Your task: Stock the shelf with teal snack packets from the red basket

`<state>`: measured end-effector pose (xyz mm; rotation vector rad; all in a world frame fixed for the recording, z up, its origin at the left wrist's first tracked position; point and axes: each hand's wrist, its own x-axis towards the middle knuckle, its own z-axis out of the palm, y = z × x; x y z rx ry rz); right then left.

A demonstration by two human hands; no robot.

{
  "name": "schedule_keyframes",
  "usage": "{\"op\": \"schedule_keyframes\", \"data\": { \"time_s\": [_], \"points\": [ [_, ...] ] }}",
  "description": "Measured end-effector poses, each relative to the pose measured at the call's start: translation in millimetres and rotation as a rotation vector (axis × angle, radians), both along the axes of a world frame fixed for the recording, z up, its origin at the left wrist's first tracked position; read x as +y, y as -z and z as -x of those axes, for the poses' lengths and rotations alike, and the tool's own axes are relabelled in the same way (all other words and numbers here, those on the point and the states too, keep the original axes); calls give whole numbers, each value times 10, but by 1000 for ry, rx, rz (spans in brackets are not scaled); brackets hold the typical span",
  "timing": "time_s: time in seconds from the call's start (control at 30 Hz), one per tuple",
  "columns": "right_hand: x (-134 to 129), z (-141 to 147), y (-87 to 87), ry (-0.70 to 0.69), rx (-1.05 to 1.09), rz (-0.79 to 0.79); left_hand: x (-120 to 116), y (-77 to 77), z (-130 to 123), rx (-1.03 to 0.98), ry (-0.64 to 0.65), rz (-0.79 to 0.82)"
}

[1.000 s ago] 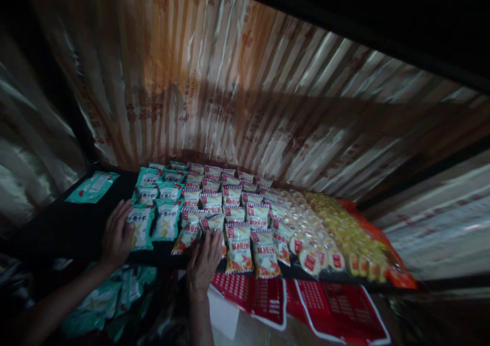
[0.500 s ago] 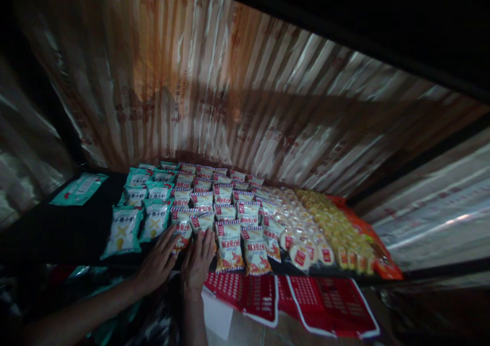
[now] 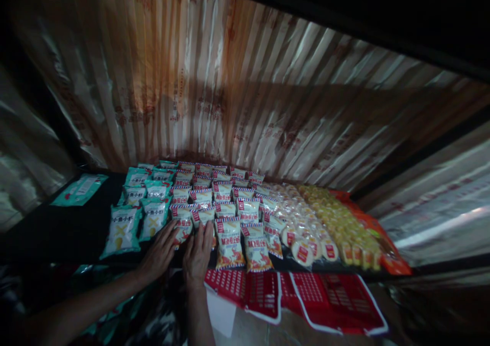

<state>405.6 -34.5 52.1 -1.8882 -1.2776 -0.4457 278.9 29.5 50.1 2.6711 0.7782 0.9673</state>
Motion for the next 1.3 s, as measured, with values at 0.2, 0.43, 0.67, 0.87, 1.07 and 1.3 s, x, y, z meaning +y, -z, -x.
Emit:
{"op": "schedule_keyframes", "data": {
  "time_s": [0.2, 0.43, 0.67, 0.87, 1.07, 1.3],
  "points": [
    [-14, 0, 74, -19, 10, 22, -20, 61, 13, 28, 17, -21],
    [-120, -2, -34, -11, -81, 16, -36, 13, 41, 34, 16, -31],
    [-358, -199, -133, 190, -83, -29, -94, -73, 37, 31, 27, -63],
    [-500, -425, -44, 340, -108, -21, -200, -206, -117, 73, 141, -190],
    [-553, -501, 52, 347, -107, 13, -246, -330, -382, 132, 128, -249],
    [-484, -553, 27, 352, -60, -10, -177, -332, -517, 163, 180, -267]
  ]
}}
